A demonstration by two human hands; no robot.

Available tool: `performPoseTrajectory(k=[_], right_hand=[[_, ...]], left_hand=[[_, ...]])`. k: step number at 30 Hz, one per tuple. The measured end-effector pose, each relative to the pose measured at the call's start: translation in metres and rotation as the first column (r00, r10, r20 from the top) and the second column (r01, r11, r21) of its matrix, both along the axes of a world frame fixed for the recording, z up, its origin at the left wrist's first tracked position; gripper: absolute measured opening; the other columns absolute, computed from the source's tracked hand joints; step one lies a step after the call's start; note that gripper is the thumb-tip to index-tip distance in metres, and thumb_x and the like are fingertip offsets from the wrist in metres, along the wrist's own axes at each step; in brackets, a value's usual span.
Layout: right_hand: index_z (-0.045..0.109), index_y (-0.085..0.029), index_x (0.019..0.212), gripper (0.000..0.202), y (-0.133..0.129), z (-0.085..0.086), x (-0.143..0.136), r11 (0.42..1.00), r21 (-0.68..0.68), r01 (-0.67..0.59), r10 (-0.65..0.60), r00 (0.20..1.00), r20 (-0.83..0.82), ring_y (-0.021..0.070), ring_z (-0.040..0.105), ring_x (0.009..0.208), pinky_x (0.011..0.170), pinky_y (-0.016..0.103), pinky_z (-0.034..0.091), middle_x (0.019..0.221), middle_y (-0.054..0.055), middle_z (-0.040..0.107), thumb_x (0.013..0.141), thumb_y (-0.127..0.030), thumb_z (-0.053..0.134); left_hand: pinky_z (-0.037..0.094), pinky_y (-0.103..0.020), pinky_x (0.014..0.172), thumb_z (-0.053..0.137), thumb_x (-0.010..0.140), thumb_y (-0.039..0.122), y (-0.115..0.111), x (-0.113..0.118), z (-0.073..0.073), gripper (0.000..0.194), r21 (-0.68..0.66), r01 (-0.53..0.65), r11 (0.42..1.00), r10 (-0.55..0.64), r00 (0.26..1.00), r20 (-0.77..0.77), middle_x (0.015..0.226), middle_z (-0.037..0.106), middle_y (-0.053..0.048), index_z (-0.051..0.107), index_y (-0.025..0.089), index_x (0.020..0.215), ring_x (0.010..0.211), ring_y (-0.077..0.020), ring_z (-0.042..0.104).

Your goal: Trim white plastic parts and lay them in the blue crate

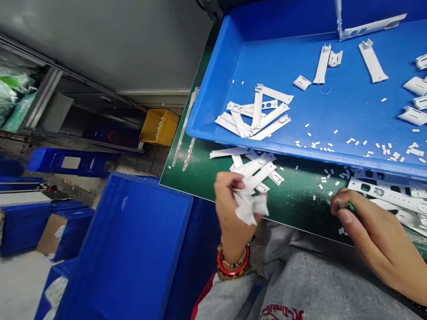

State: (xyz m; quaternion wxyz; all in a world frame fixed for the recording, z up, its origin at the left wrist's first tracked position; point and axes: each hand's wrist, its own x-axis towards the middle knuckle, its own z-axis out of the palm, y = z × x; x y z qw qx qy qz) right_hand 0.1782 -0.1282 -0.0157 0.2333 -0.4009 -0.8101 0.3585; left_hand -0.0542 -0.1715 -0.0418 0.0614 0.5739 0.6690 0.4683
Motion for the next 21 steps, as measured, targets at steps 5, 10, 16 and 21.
performPoseTrajectory(k=[5, 10, 16, 21], right_hand=[[0.05, -0.023, 0.11, 0.013, -0.005, -0.004, -0.009, 1.0, -0.011, -0.025, 0.025, 0.998, -0.055, 0.0151, 0.063, 0.066, 0.056, 0.025, 0.049, 0.089, 0.003, 0.064, 0.101, -0.032, 0.046], [0.046, -0.022, 0.126, 0.028, -0.007, -0.007, -0.02, 0.999, -0.006, -0.043, 0.041, 0.988, -0.148, 0.0146, 0.061, 0.065, 0.057, 0.025, 0.052, 0.091, 0.005, 0.065, 0.101, -0.034, 0.05], [0.05, -0.023, 0.118, 0.025, -0.004, -0.008, -0.021, 1.0, 0.001, -0.019, 0.019, 0.988, -0.15, 0.0147, 0.06, 0.065, 0.057, 0.026, 0.05, 0.091, 0.004, 0.064, 0.098, -0.037, 0.056], [0.052, -0.02, 0.123, 0.028, -0.006, -0.005, -0.014, 1.0, 0.017, -0.006, 0.008, 0.993, -0.116, 0.0197, 0.063, 0.087, 0.07, 0.03, 0.052, 0.1, 0.009, 0.064, 0.104, -0.036, 0.041]], left_hand=[[0.048, -0.028, 0.067, 0.05, 0.096, 0.031, -0.008, 0.048, -0.015, 0.014, -0.042, 0.378, 0.925, -0.348, 0.884, 0.311, 0.09, 0.051, -0.002, 0.042, 0.024, 0.105, 0.078, -0.0157, 0.051], [0.052, -0.031, 0.067, 0.039, 0.101, 0.041, -0.007, 0.059, -0.029, 0.02, -0.071, 0.39, 0.918, -0.349, 0.88, 0.322, 0.093, 0.055, -0.005, 0.047, 0.024, 0.109, 0.08, -0.0184, 0.057], [0.053, -0.029, 0.065, 0.043, 0.101, 0.044, -0.004, 0.05, -0.03, 0.03, -0.025, 0.441, 0.897, -0.421, 0.87, 0.257, 0.093, 0.063, -0.005, 0.052, 0.023, 0.122, 0.077, -0.0171, 0.061], [0.054, -0.029, 0.07, 0.041, 0.103, 0.037, -0.005, 0.05, -0.03, 0.03, -0.033, 0.43, 0.902, -0.418, 0.892, 0.174, 0.1, 0.068, -0.006, 0.053, 0.023, 0.126, 0.084, -0.0168, 0.064]])
